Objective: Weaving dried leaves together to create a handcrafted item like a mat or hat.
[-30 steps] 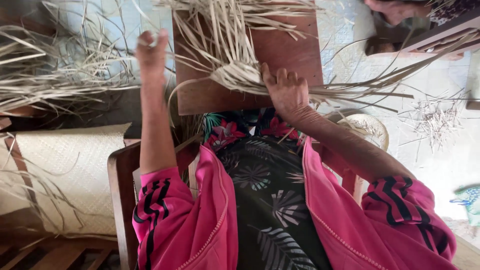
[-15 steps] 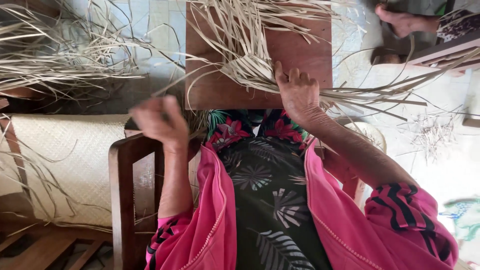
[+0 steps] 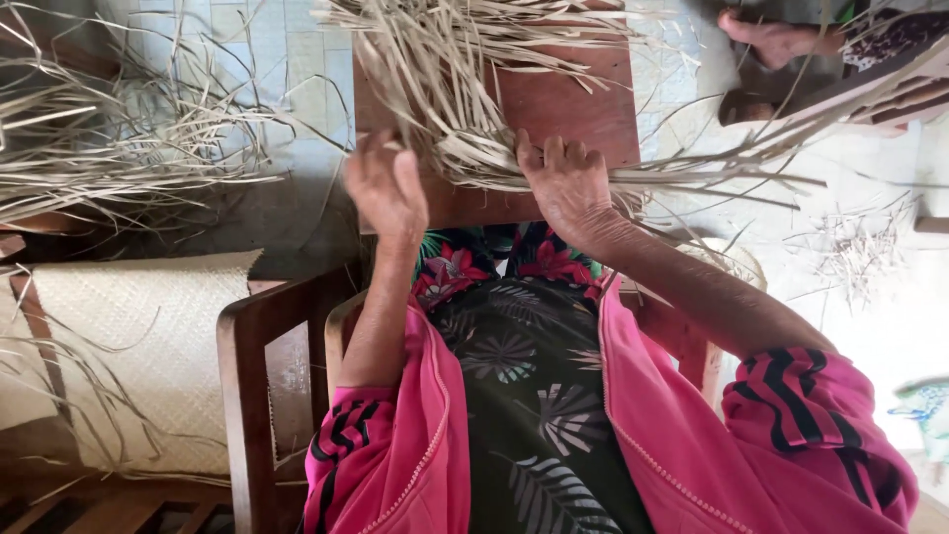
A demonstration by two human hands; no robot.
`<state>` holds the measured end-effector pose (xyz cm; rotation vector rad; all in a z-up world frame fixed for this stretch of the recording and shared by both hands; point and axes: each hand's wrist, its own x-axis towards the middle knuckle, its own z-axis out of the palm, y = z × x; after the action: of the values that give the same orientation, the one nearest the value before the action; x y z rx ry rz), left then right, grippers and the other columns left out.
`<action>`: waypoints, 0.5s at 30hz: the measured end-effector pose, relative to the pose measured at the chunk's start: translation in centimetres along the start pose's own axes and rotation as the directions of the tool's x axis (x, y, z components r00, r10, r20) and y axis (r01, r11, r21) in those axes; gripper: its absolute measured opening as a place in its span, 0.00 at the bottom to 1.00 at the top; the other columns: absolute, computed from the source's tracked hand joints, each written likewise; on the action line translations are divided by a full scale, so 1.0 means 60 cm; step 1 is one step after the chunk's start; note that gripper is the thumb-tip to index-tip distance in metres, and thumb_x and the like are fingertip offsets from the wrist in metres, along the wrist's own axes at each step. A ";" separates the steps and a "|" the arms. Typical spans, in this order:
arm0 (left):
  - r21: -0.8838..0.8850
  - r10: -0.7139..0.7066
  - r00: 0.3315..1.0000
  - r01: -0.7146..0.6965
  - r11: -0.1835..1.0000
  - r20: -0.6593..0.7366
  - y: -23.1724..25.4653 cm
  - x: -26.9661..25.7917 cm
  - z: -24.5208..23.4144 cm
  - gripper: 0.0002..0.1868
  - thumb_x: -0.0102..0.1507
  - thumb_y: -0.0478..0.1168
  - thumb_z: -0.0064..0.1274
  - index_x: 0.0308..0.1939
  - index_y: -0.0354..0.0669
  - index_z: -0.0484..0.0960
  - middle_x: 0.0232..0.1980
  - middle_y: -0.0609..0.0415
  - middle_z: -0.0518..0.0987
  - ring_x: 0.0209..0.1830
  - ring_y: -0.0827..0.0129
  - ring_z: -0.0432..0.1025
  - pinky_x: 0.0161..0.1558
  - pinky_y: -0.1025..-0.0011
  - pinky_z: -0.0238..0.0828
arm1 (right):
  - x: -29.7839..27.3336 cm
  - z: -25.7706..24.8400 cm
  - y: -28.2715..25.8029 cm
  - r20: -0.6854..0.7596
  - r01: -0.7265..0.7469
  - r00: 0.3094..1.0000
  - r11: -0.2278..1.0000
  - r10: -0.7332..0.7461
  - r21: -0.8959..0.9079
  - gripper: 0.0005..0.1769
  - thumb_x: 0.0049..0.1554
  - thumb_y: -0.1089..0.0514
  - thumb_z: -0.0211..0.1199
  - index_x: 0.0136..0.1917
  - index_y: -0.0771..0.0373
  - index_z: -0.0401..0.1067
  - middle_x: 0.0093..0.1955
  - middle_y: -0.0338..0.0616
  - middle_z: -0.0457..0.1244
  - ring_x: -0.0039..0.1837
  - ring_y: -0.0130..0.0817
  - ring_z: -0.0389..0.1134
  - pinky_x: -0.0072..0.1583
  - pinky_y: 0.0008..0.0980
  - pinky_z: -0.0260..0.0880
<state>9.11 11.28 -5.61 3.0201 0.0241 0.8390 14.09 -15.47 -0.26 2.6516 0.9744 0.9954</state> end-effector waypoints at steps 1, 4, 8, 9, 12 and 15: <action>-0.254 -0.088 0.977 0.037 0.966 -0.192 -0.005 0.018 -0.030 0.23 0.72 0.55 0.48 0.61 0.42 0.75 0.56 0.52 0.71 0.55 0.67 0.69 0.62 0.69 0.64 | 0.002 0.002 -0.002 -0.006 0.007 1.000 1.000 -0.007 0.008 0.26 0.52 0.66 0.56 0.63 0.51 0.73 0.34 0.40 0.52 0.32 0.36 0.57 0.31 0.34 0.55; -0.689 -0.193 0.943 -0.050 0.723 -0.271 0.000 0.067 -0.082 0.20 0.69 0.54 0.53 0.52 0.40 0.80 0.51 0.51 0.70 0.50 0.60 0.70 0.55 0.64 0.68 | 0.010 0.001 -0.002 -0.020 0.030 0.999 1.000 -0.030 0.005 0.27 0.51 0.67 0.57 0.64 0.51 0.72 0.35 0.42 0.52 0.32 0.37 0.57 0.32 0.35 0.54; -0.894 -0.025 0.999 0.046 0.446 0.039 -0.001 0.095 -0.092 0.30 0.57 0.49 0.77 0.55 0.38 0.80 0.55 0.44 0.74 0.48 0.50 0.79 0.47 0.58 0.81 | 0.014 0.008 -0.005 -0.056 0.042 0.997 0.997 -0.045 -0.060 0.32 0.53 0.67 0.54 0.70 0.51 0.68 0.35 0.43 0.52 0.32 0.37 0.55 0.35 0.34 0.55; -0.897 -0.019 0.999 0.042 0.441 0.038 0.007 0.098 -0.095 0.30 0.57 0.49 0.77 0.55 0.38 0.80 0.55 0.44 0.74 0.48 0.50 0.79 0.47 0.58 0.81 | 0.017 0.009 -0.002 -0.053 0.037 0.998 0.997 -0.040 -0.066 0.32 0.53 0.67 0.54 0.70 0.51 0.68 0.35 0.43 0.52 0.32 0.37 0.55 0.35 0.34 0.55; -0.934 -0.063 0.983 0.183 0.306 0.172 0.017 0.082 -0.079 0.15 0.59 0.35 0.72 0.46 0.35 0.85 0.50 0.42 0.76 0.49 0.51 0.78 0.47 0.59 0.79 | 0.029 0.006 0.004 -0.107 0.045 0.993 0.998 -0.050 -0.046 0.33 0.52 0.67 0.56 0.70 0.49 0.68 0.35 0.43 0.53 0.33 0.38 0.56 0.36 0.34 0.55; -0.946 -0.216 0.959 0.232 0.226 0.183 0.008 0.030 -0.006 0.13 0.58 0.29 0.72 0.40 0.33 0.83 0.41 0.51 0.75 0.38 0.69 0.76 0.37 0.75 0.78 | 0.036 0.002 0.009 -0.143 0.047 0.989 0.999 -0.046 0.000 0.33 0.55 0.68 0.51 0.72 0.53 0.66 0.38 0.42 0.54 0.35 0.37 0.58 0.37 0.36 0.59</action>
<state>10.49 10.82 -4.39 1.7281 -0.0422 0.4762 15.67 -14.52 0.96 2.5766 1.0616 1.1881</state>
